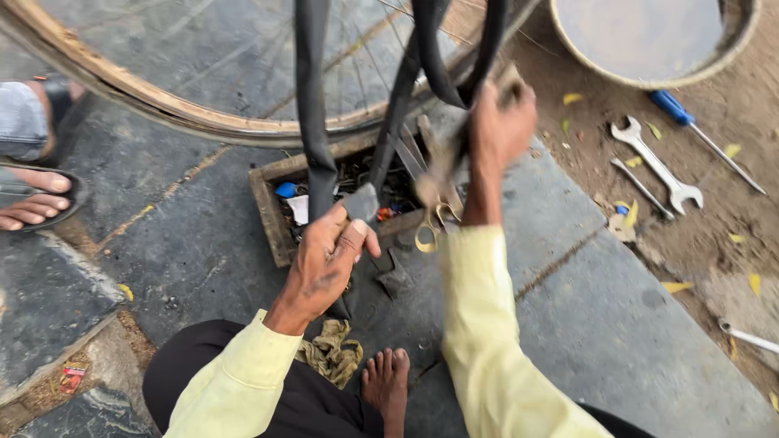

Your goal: The person is repairing a bicycle inner tube. They use scissors to cut a patch, apply it to the tube, and then use a wooden mallet to hammer the patch into place. Finally, they apply glue to the patched area.

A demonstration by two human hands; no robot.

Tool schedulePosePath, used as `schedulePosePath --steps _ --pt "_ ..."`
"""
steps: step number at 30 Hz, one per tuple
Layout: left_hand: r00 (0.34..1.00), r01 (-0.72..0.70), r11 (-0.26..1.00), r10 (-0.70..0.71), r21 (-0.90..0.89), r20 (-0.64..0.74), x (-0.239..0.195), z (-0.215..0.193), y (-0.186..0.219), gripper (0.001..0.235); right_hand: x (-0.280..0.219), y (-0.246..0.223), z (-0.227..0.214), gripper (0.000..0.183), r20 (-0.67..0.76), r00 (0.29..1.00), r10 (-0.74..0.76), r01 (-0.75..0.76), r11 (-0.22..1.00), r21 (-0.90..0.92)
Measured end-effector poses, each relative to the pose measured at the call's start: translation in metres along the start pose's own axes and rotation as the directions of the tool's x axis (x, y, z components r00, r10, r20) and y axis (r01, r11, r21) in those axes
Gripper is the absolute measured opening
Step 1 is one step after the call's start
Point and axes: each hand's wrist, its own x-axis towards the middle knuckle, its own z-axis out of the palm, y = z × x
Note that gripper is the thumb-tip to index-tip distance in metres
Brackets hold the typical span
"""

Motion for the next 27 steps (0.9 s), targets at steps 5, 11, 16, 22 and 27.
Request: schedulePosePath --steps 5,11,16,22,27 --pt "0.998 0.043 0.997 -0.040 -0.069 0.044 0.008 -0.009 -0.002 0.031 -0.107 -0.010 -0.131 0.049 0.550 0.685 -0.478 0.355 0.878 0.321" --pt "0.992 -0.018 1.000 0.020 -0.020 0.124 0.003 0.008 -0.017 0.033 -0.051 0.022 0.004 0.048 0.393 0.919 0.008 -0.067 0.988 0.136" --pt "0.999 0.026 0.946 -0.034 -0.324 -0.019 0.012 -0.001 -0.007 0.041 -0.016 0.005 -0.011 0.044 0.148 0.987 0.069 -0.090 0.985 0.144" --pt "0.993 0.062 0.994 -0.052 -0.093 0.107 0.007 -0.011 0.002 0.041 -0.113 -0.032 -0.114 0.056 0.614 0.677 -0.406 0.343 0.912 0.225" --pt "0.994 0.050 0.989 -0.036 -0.138 0.103 0.007 0.008 -0.007 0.051 -0.028 0.002 0.015 0.043 0.275 0.961 -0.022 -0.029 0.983 0.182"
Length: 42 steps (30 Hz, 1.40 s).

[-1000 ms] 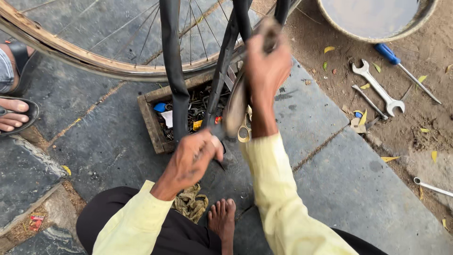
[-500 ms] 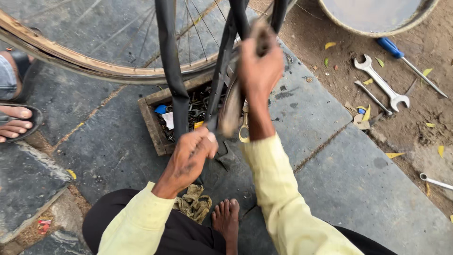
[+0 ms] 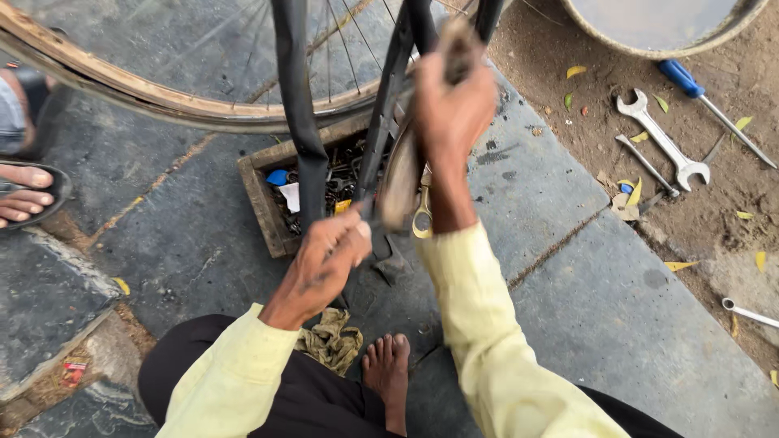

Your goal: The person is repairing a bicycle inner tube. They use scissors to cut a patch, apply it to the tube, and then use a wooden mallet to hammer the patch into place. Finally, they apply glue to the patched area.

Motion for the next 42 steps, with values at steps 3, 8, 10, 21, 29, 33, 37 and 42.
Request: schedulePosePath --steps 3,8,10,21,29,33,37,42 --pt "0.996 -0.066 0.986 0.055 -0.151 -0.072 0.004 -0.008 0.005 0.050 0.015 -0.013 -0.013 0.039 -0.164 0.986 -0.006 0.014 0.999 0.048" --pt "0.999 -0.002 0.998 -0.001 -0.056 -0.047 0.004 -0.016 -0.010 0.035 -0.116 -0.047 -0.110 0.047 0.449 0.823 -0.348 0.361 0.931 0.059" --pt "0.997 0.047 0.997 -0.043 -0.065 0.056 0.002 -0.015 -0.012 0.033 -0.121 -0.041 -0.093 0.056 0.470 0.825 -0.315 0.372 0.928 -0.032" --pt "0.998 0.047 0.973 -0.057 -0.225 -0.038 0.005 -0.015 -0.008 0.050 -0.057 -0.006 -0.079 0.041 0.345 0.933 0.104 -0.061 0.989 -0.133" --pt "0.993 0.035 0.997 -0.027 -0.069 0.114 -0.001 0.000 0.002 0.050 -0.033 0.006 -0.005 0.052 0.157 0.958 -0.240 0.255 0.963 -0.088" --pt "0.999 -0.031 0.979 0.027 -0.200 -0.024 0.001 -0.004 0.010 0.051 0.028 0.016 -0.005 0.052 -0.175 0.979 -0.106 0.073 0.980 -0.184" --pt "0.998 0.004 0.982 -0.016 -0.188 -0.061 0.003 -0.013 0.001 0.049 -0.083 -0.015 -0.091 0.043 0.316 0.922 -0.226 0.246 0.969 -0.026" --pt "0.997 0.057 0.986 -0.048 -0.158 0.055 -0.001 -0.006 -0.001 0.039 -0.104 -0.019 -0.066 0.056 0.396 0.882 -0.254 0.324 0.939 -0.119"
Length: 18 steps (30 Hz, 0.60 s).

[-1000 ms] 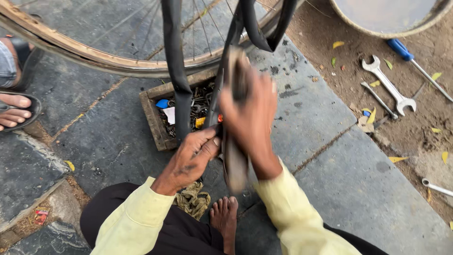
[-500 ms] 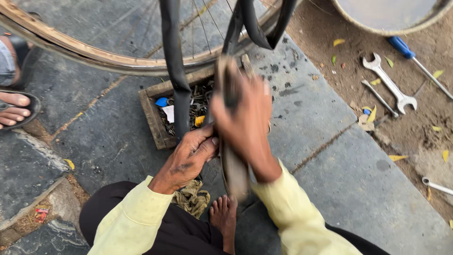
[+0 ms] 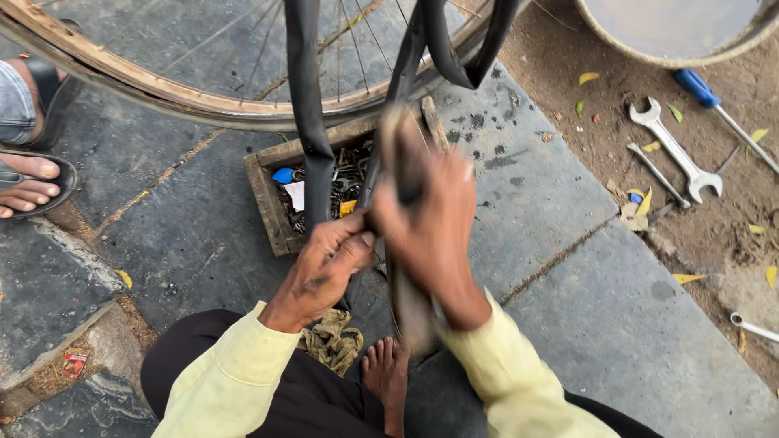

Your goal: The person is repairing a bicycle inner tube. They use scissors to cut a patch, apply it to the tube, and then use a wooden mallet to hammer the patch into place. Finally, they apply glue to the patched area.

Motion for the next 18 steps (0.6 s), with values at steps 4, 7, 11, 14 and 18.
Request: schedulePosePath --steps 4,7,11,14,18 --pt "0.998 -0.054 0.994 0.057 0.092 -0.035 0.002 0.008 0.000 0.045 0.116 0.071 0.039 0.051 -0.368 0.822 0.434 -0.307 0.883 0.356" --pt "0.990 -0.051 0.993 0.036 -0.108 -0.135 0.003 0.003 0.008 0.051 0.122 0.061 0.011 0.051 -0.529 0.765 0.368 -0.281 0.929 0.241" --pt "0.991 -0.015 0.998 0.008 -0.057 -0.130 0.006 -0.006 0.002 0.045 -0.004 -0.006 -0.035 0.042 -0.033 0.999 -0.041 0.048 0.965 0.258" --pt "0.996 0.002 0.999 -0.005 -0.033 -0.088 0.006 -0.007 0.004 0.040 -0.018 -0.026 -0.022 0.057 0.015 0.992 -0.129 0.128 0.990 0.054" --pt "1.000 0.020 0.999 -0.020 0.036 -0.007 0.001 0.006 -0.005 0.043 0.083 0.038 0.031 0.048 -0.237 0.939 0.249 -0.183 0.946 0.268"
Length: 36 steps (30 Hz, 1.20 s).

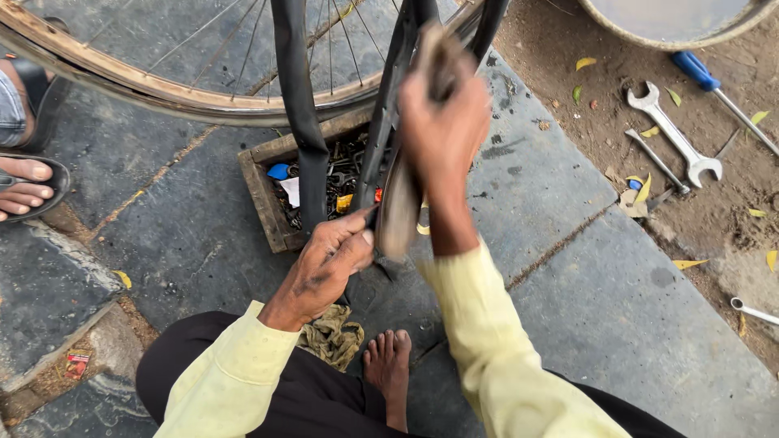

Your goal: The person is repairing a bicycle inner tube. They use scissors to cut a patch, apply it to the tube, and then use a wooden mallet to hammer the patch into place. Finally, they apply glue to the patched area.

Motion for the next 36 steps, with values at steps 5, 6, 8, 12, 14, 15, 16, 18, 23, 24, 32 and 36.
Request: schedulePosePath --steps 5,6,8,12,14,15,16,18,23,24,32,36 --pt "0.985 -0.102 0.985 0.081 -0.137 -0.152 0.002 -0.010 0.009 0.049 0.029 -0.004 -0.021 0.049 -0.197 0.956 0.217 -0.185 0.968 0.169" --pt "0.985 -0.097 0.988 0.079 -0.118 -0.151 0.004 -0.012 0.007 0.049 0.004 -0.016 -0.036 0.041 -0.061 0.994 0.094 -0.094 0.996 -0.008" --pt "0.990 -0.075 0.992 0.061 -0.104 -0.127 0.005 -0.014 0.000 0.046 -0.068 -0.038 -0.069 0.037 0.215 0.922 -0.322 0.337 0.941 -0.038" --pt "0.996 -0.077 0.993 0.071 -0.088 -0.059 0.002 -0.015 -0.008 0.039 -0.087 -0.059 -0.054 0.059 0.312 0.907 -0.283 0.330 0.937 -0.110" --pt "0.999 -0.050 0.996 0.048 -0.071 -0.025 0.001 -0.011 -0.015 0.039 -0.043 -0.044 -0.024 0.052 0.134 0.964 -0.231 0.249 0.959 -0.138" --pt "1.000 -0.028 0.998 0.027 -0.055 -0.010 0.001 -0.009 -0.016 0.039 -0.014 -0.036 -0.010 0.049 0.023 0.976 -0.215 0.217 0.971 -0.099" --pt "1.000 -0.005 0.999 0.006 -0.038 0.005 0.001 -0.007 -0.017 0.039 0.011 -0.028 -0.001 0.048 -0.075 0.997 -0.038 0.037 0.999 -0.011" --pt "0.981 -0.137 0.986 0.149 0.100 -0.126 0.002 -0.003 -0.012 0.041 0.030 -0.030 0.001 0.044 -0.162 0.975 0.152 -0.127 0.980 0.155" --pt "0.945 -0.208 0.858 0.300 0.470 -0.131 0.004 0.002 0.002 0.035 -0.035 -0.030 -0.034 0.055 0.180 0.978 -0.102 0.089 0.993 0.080" --pt "0.947 -0.240 0.848 0.313 0.473 -0.079 0.000 -0.001 0.004 0.037 -0.048 -0.024 -0.043 0.061 0.265 0.909 -0.321 0.308 0.947 0.088" --pt "0.997 -0.022 0.978 0.005 0.208 0.082 -0.008 -0.017 0.008 0.038 -0.033 0.001 -0.055 0.056 0.414 0.634 -0.653 0.669 0.732 0.130" --pt "0.998 -0.064 0.990 0.066 0.123 -0.015 -0.013 -0.018 0.021 0.046 0.030 -0.037 -0.057 0.037 -0.119 0.989 -0.083 0.064 0.986 -0.156"
